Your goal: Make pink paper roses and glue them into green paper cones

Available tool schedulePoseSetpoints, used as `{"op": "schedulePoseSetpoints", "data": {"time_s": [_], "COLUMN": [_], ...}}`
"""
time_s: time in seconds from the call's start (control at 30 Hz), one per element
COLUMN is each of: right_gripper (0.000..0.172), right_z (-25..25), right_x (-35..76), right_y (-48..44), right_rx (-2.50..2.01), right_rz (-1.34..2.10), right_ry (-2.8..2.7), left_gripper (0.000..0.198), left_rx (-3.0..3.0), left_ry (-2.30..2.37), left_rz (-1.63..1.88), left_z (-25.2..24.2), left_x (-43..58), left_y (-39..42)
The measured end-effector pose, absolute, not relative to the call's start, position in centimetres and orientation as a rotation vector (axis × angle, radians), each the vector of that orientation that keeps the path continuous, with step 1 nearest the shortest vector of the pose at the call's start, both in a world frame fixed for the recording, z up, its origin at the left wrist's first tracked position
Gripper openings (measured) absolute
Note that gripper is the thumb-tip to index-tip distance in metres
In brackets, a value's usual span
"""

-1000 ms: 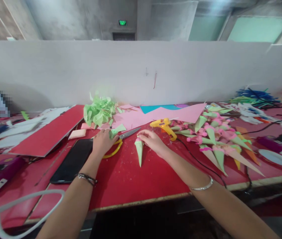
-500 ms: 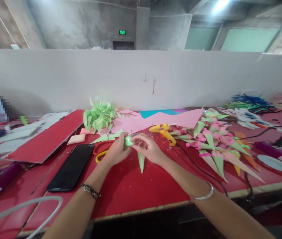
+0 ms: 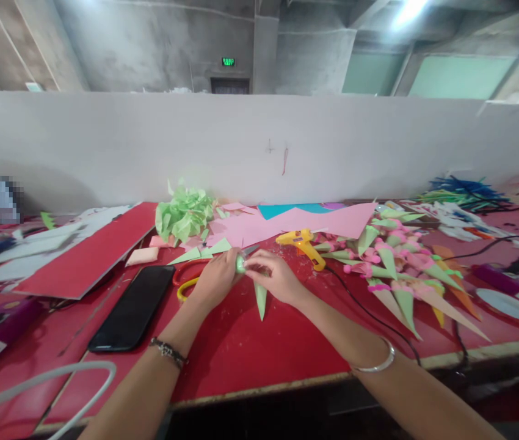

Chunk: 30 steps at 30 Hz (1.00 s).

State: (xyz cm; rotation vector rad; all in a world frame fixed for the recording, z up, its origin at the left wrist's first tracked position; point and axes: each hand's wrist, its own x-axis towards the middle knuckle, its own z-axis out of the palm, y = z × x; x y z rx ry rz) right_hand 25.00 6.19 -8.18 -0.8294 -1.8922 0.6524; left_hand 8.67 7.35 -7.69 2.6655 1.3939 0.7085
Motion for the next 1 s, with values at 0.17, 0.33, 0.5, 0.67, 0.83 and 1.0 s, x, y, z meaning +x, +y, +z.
{"op": "schedulePoseSetpoints", "data": {"time_s": [0.17, 0.33, 0.5, 0.67, 0.83, 1.0], "right_gripper": [0.01, 0.002, 0.01, 0.011, 0.019, 0.01], "right_z": [-8.2, -7.5, -7.0, -7.5, -8.0, -8.0], "right_x": [25.0, 25.0, 25.4, 25.5, 25.1, 25.0], "right_y": [6.2, 6.0, 5.9, 6.1, 6.1, 6.2], "right_rx": [-0.819, -0.846, -0.802, -0.775, -0.762, -0.809], "right_rz": [0.647, 0.664, 0.867, 1.029, 0.877, 0.757], "right_ry": [-1.967, -2.028, -1.972, -1.776, -1.805, -1.861], "left_gripper": [0.021, 0.021, 0.022, 0.035, 0.033, 0.032], "left_rx": [2.786, 2.848, 2.836, 2.622, 2.647, 2.689], "left_ry": [1.477, 1.459, 1.48, 1.726, 1.582, 1.527], "left_rz": [0.541, 0.508, 0.565, 0.779, 0.718, 0.633], "left_z": [-7.4, -7.2, -7.2, -7.3, -7.6, -7.4], "left_x": [8.8, 8.9, 8.2, 5.9, 6.9, 8.6], "left_y": [7.2, 7.3, 7.9, 9.0, 8.4, 7.4]}}
